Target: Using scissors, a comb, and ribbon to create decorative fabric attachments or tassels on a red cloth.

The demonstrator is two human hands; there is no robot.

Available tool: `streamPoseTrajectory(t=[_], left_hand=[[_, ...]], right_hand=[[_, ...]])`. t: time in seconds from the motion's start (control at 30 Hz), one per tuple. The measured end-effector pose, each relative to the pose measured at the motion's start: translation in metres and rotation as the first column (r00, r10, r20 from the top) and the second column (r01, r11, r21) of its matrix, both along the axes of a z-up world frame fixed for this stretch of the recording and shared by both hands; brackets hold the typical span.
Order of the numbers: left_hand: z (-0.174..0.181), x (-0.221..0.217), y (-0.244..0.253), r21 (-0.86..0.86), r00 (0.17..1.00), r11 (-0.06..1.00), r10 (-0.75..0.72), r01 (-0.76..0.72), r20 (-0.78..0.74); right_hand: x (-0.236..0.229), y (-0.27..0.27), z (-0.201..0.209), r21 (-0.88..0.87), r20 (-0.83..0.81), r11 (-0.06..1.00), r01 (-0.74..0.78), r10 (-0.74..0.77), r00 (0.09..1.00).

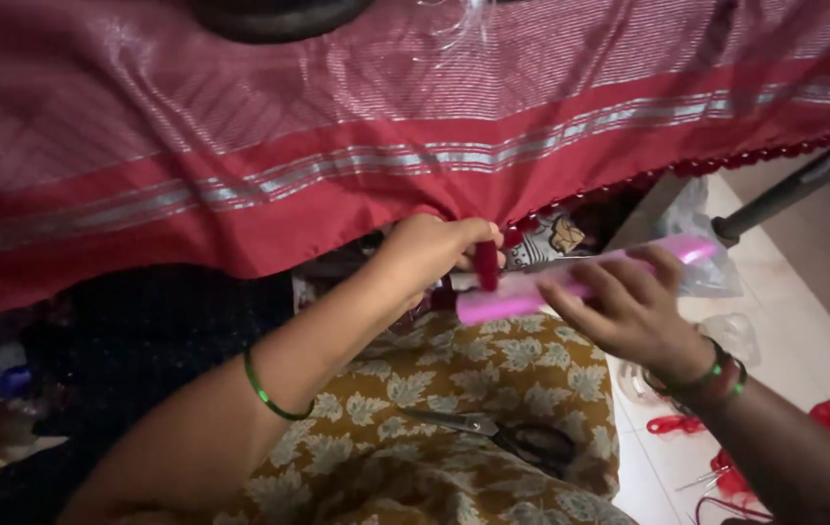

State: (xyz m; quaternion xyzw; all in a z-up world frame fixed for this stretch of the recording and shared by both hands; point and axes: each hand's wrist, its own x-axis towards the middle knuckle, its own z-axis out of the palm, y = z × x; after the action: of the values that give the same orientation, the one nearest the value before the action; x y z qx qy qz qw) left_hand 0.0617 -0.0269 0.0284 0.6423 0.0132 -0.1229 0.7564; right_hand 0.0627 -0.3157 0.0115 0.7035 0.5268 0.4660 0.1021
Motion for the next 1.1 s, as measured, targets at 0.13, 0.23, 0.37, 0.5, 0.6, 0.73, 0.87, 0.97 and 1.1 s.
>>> streamPoseTrajectory(t=[0.13,0.23,0.37,0.5,0.6,0.73,0.87,0.97,1.1], left_hand=[[0.004,-0.005,-0.001,-0.019,0.999,1.0,0.025,-0.024,0.029],[0.001,-0.013,-0.009,0.057,0.986,0.988,0.138,-0.144,0.092],[-0.029,-0.023,-0.025,0.026,0.96,0.968,0.246,-0.251,0.133],[-0.053,-0.043,-0.037,-0.035,0.899,0.964,0.26,-0.265,0.352],[-0.057,-0.051,-0.04,-0.029,0.836,0.948,0.294,-0.318,0.462],[-0.064,-0.058,-0.038,0.062,0.851,0.934,0.291,-0.351,0.437],[-0.081,-0.047,-0.02,0.23,0.75,0.84,0.275,-0.492,0.601],[-0.018,-0.054,-0.011,0.058,0.605,0.871,0.289,-0.487,0.742],[-0.049,-0.027,-0.016,0.137,0.781,0.94,0.173,-0.313,0.6]], right_hand=[[-0.036,-0.018,-0.039,0.146,0.056,0.971,-0.191,0.185,0.981],[-0.07,-0.004,-0.072,0.116,-0.335,0.984,-0.136,0.167,0.927],[-0.099,0.022,-0.112,0.01,-0.877,1.0,0.019,-0.001,0.481],[-0.054,0.013,-0.129,0.197,-0.98,0.918,0.344,0.194,0.046],[-0.02,0.052,-0.055,0.352,-0.841,0.624,0.698,0.539,-0.058],[0.007,0.1,-0.025,0.602,-0.166,0.475,0.642,0.861,-0.481],[-0.002,0.136,0.012,0.531,-0.076,0.282,0.799,0.955,-0.286],[0.003,0.118,-0.053,0.509,-0.705,0.501,0.7,0.709,0.005],[-0.017,0.124,-0.047,0.529,-0.287,0.347,0.774,0.932,-0.221]])
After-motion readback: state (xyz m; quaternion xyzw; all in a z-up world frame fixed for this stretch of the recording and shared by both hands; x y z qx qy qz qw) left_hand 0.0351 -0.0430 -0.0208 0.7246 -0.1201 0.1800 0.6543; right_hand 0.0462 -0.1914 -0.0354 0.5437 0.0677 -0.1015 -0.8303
